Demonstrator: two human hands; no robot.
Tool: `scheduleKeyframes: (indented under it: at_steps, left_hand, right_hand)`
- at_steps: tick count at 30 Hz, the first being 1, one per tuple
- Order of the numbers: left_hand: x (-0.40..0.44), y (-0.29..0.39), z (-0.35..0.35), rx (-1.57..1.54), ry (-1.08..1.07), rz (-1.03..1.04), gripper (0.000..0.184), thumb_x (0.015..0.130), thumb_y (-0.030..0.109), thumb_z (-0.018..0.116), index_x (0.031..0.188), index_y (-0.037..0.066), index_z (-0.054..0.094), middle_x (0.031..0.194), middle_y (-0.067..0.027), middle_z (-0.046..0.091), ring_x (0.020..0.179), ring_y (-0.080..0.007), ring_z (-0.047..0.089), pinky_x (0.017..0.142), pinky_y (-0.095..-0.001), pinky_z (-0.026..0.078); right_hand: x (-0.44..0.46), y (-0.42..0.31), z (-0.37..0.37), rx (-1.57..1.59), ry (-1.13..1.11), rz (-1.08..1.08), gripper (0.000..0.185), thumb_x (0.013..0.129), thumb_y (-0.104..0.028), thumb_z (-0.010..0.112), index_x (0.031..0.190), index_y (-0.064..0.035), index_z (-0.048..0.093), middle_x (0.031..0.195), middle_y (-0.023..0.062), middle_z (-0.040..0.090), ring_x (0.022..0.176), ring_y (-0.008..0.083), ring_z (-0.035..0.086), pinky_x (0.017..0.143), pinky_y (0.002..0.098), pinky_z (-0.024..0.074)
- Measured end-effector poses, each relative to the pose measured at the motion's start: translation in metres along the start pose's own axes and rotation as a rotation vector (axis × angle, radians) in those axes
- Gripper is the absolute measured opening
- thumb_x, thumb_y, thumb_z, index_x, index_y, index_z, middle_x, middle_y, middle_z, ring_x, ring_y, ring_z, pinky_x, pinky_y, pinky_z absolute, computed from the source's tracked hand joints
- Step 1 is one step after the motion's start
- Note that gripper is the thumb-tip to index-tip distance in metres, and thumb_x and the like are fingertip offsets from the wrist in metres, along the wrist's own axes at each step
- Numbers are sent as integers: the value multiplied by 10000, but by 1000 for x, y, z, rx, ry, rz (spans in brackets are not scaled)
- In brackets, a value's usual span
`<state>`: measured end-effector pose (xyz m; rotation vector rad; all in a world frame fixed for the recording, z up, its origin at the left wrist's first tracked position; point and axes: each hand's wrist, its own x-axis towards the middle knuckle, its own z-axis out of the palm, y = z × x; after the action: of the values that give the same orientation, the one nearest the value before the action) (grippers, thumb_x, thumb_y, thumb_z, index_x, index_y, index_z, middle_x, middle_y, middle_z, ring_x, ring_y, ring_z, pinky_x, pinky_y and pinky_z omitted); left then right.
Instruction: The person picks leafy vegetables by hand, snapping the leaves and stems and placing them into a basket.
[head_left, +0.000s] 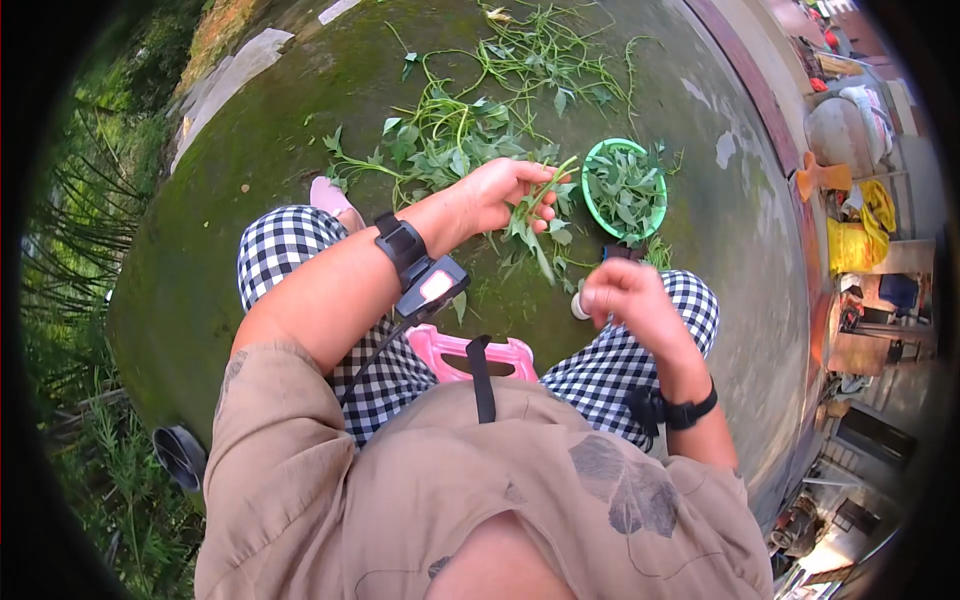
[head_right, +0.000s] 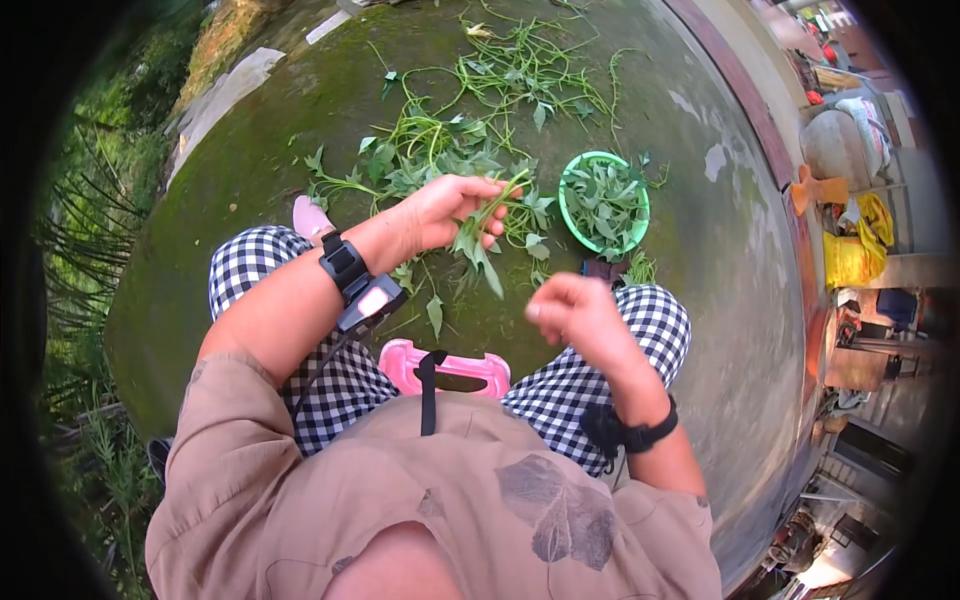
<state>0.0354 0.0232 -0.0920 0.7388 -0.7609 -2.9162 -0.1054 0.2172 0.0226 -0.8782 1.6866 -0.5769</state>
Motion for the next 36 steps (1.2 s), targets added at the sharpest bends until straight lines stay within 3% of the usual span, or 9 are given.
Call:
scheduleKeyframes:
  at_steps: [7, 16, 22, 27, 30, 31, 34, 35, 36]
  left_hand:
    - [3, -6, 7, -43, 15, -63, 326, 970, 241, 480, 1194, 20, 567, 880, -62, 604, 763, -180, 595, 658, -349, 529]
    - [17, -5, 6, 88, 42, -43, 338, 982, 249, 464, 1187, -3, 555, 926, -103, 639, 765, -180, 636, 685, -367, 567]
    - [21, -3, 4, 114, 245, -82, 277, 958, 205, 516, 1120, -8, 590, 961, -127, 658, 786, -189, 646, 711, -369, 570]
    - [26, -14, 6, 43, 94, -70, 185, 903, 174, 597, 996, 15, 611, 799, -59, 607, 684, -157, 588, 583, -305, 490]
    - [29, -20, 8, 216, 191, -3, 144, 869, 162, 624, 902, 22, 628, 713, -32, 571, 577, -129, 517, 538, -283, 440]
    - [29, -20, 10, 232, 231, -17, 128, 855, 154, 629, 859, 26, 623, 689, -24, 557, 548, -119, 483, 517, -274, 410]
    - [26, -18, 14, 315, 340, -24, 125, 820, 133, 638, 746, 38, 605, 629, -4, 518, 482, -93, 398, 463, -249, 329]
    - [27, -18, 15, 365, 367, -9, 132, 811, 128, 638, 721, 42, 595, 617, 2, 507, 474, -87, 381, 451, -244, 306]
    - [28, -18, 15, 415, 394, 6, 142, 803, 124, 638, 696, 46, 585, 605, 8, 496, 465, -80, 364, 439, -239, 284]
  right_hand:
    - [96, -5, -6, 285, 372, -66, 145, 851, -128, 654, 916, 1, 647, 680, 21, 617, 551, 77, 545, 478, 215, 418]
    - [141, 0, -24, 296, 276, -130, 129, 826, -120, 706, 788, -17, 639, 660, 27, 623, 518, 80, 536, 470, 214, 418]
    - [140, 11, -47, 253, 284, -171, 114, 824, -137, 697, 778, -51, 640, 649, -22, 585, 539, 54, 534, 481, 198, 381]
    - [139, 28, -48, 182, 310, -250, 111, 823, -129, 688, 775, -43, 637, 651, -24, 582, 548, 55, 530, 495, 201, 384]
    - [142, 39, -44, 115, 367, -351, 143, 775, -146, 711, 797, -12, 664, 611, 21, 611, 519, 70, 534, 490, 255, 442]
    - [140, 41, -44, 11, 358, -363, 98, 748, -125, 697, 780, -39, 663, 673, 35, 610, 614, 123, 591, 546, 303, 473]
    - [131, 41, -34, -833, 694, -796, 47, 725, -106, 666, 746, -67, 648, 763, 53, 584, 744, 209, 616, 618, 348, 487]
    - [129, 39, -32, -864, 616, -782, 22, 714, -116, 641, 730, -101, 638, 820, 65, 549, 816, 280, 600, 667, 392, 483]
    - [129, 40, -28, -880, 588, -767, 25, 719, -124, 643, 734, -105, 639, 820, 63, 554, 807, 281, 598, 674, 397, 481]
